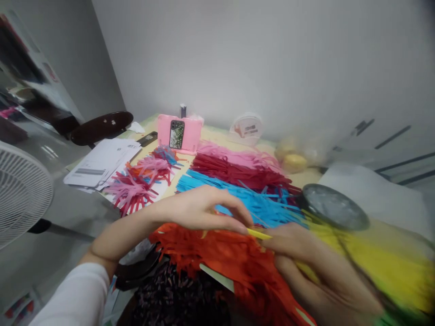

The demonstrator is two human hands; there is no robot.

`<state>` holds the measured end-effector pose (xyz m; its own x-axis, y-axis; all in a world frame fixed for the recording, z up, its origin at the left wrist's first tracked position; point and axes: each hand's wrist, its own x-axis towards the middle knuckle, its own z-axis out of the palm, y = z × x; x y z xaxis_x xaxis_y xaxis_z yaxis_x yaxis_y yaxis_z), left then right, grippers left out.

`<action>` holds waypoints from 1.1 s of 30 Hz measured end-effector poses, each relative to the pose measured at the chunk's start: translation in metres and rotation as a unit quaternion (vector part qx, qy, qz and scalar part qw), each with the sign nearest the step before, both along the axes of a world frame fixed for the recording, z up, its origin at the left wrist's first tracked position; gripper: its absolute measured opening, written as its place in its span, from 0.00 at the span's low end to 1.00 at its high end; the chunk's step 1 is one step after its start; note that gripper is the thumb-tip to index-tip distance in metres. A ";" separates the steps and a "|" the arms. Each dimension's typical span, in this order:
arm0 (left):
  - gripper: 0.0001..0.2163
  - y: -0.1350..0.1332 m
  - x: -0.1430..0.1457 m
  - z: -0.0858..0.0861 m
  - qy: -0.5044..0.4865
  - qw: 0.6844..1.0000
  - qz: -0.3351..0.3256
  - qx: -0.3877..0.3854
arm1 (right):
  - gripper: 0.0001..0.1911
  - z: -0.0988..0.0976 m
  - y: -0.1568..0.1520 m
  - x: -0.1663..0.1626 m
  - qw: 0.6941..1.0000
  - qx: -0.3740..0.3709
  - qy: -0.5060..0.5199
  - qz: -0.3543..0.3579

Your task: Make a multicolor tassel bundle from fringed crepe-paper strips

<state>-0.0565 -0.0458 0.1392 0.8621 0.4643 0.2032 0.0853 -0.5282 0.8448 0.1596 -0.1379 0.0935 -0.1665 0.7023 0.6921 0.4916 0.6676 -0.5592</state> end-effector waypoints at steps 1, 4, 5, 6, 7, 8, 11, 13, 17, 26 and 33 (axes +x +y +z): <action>0.07 0.001 0.004 -0.003 0.021 0.999 -0.020 -0.013 | 0.16 -0.001 0.002 0.004 0.999 0.012 -0.026 0.034; 0.12 0.005 0.009 -0.014 0.049 0.997 -0.042 0.032 | 0.18 -0.004 0.007 0.019 0.991 0.028 -0.105 0.083; 0.12 0.007 0.009 -0.018 0.047 0.995 -0.022 0.083 | 0.18 -0.004 0.009 0.024 0.990 0.022 -0.119 0.077; 0.11 0.008 0.008 -0.020 0.042 0.989 0.010 0.143 | 0.18 -0.003 0.011 0.028 0.991 0.006 -0.120 0.062; 0.11 0.008 0.008 -0.022 0.036 0.978 0.046 0.199 | 0.17 -0.001 0.014 0.031 0.993 -0.015 -0.107 0.036; 0.11 0.009 0.008 -0.023 0.029 0.967 0.077 0.240 | 0.16 0.002 0.019 0.032 0.995 -0.045 -0.093 0.011; 0.10 0.009 0.010 -0.024 -0.011 0.960 0.117 0.254 | 0.16 0.010 0.040 0.029 0.983 -0.169 -0.069 0.003; 0.05 0.009 0.011 -0.023 -0.044 0.968 0.121 0.214 | 0.16 0.011 0.053 0.020 0.959 -0.268 -0.054 0.071; 0.06 0.014 0.006 -0.030 -0.038 0.973 0.110 0.201 | 0.22 0.003 0.064 0.002 0.906 -0.390 0.046 0.160; 0.08 0.029 0.023 -0.077 -0.121 0.927 0.266 0.235 | 0.13 -0.007 0.060 -0.014 0.913 -0.344 0.212 0.056; 0.07 0.044 0.064 -0.065 -0.243 0.925 0.290 -0.030 | 0.08 0.011 0.082 -0.006 0.957 -0.193 0.213 -0.031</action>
